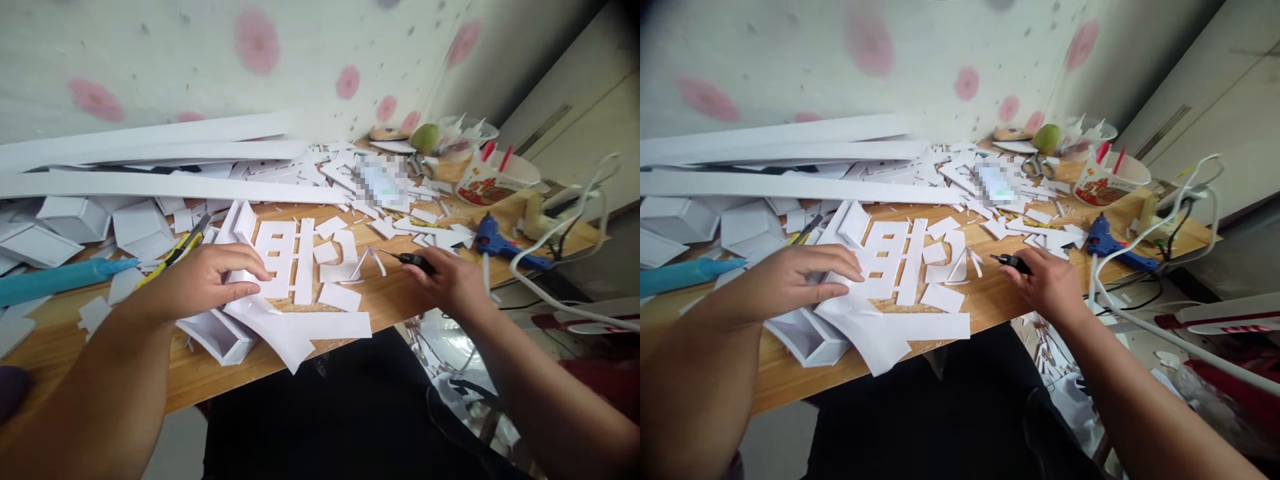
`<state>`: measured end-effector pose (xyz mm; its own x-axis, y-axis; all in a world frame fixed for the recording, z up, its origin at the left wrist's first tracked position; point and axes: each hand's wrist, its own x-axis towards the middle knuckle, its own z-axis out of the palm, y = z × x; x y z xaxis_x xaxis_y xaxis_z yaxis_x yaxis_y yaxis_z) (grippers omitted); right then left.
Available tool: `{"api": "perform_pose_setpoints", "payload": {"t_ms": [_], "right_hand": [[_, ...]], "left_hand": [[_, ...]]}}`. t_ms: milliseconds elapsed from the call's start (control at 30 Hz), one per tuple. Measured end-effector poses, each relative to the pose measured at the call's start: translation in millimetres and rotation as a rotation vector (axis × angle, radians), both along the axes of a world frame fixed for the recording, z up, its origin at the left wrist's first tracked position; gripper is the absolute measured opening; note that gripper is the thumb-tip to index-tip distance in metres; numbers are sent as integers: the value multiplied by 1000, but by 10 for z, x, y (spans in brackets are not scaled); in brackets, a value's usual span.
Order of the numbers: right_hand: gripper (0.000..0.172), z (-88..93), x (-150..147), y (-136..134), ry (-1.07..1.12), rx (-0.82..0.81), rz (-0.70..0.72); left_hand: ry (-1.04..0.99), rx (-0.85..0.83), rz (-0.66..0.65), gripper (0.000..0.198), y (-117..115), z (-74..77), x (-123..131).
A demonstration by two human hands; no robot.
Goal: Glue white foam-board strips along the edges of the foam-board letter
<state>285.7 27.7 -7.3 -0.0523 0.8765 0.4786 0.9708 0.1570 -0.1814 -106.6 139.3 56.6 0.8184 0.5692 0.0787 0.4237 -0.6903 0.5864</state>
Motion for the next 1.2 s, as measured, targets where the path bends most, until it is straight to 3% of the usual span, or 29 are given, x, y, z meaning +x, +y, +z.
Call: {"api": "perform_pose_setpoints", "payload": {"t_ms": [167, 267, 367, 433, 500, 600, 700, 833, 967, 1100, 1200], "right_hand": [[50, 213, -159, -16, 80, -23, -10], [51, 349, -306, -12, 134, -38, 36], [50, 459, -453, -22, 193, -30, 84], [48, 511, -532, -38, 234, -28, 112], [47, 542, -585, -61, 268, -27, 129], [47, 553, -613, -104, 292, -21, 138], [47, 537, -615, -153, 301, -33, 131], [46, 508, -657, -205, 314, -88, 103], [47, 441, -659, -215, 346, -85, 122], [50, 296, -461, -151, 416, -110, 40], [44, 150, -273, -52, 153, -172, -42]], "left_hand": [[-122, 39, 366, 22, -155, 173, 155], [-254, -114, 479, 47, -360, 258, 468], [-405, -307, 390, 69, -548, 276, 837], [-502, -491, 353, 71, -642, 274, 1036], [-570, -621, 349, 63, -722, 272, 1172], [-643, -673, 387, 34, -832, 261, 1277], [-695, -738, 426, 31, -931, 238, 1311], [-703, -885, 414, 32, -1044, 204, 1303], [-666, -889, 455, 33, -1184, 170, 1166], [-642, -754, 537, 35, -1391, 143, 741], [-556, -590, 701, 36, -1505, 88, 236]]}}
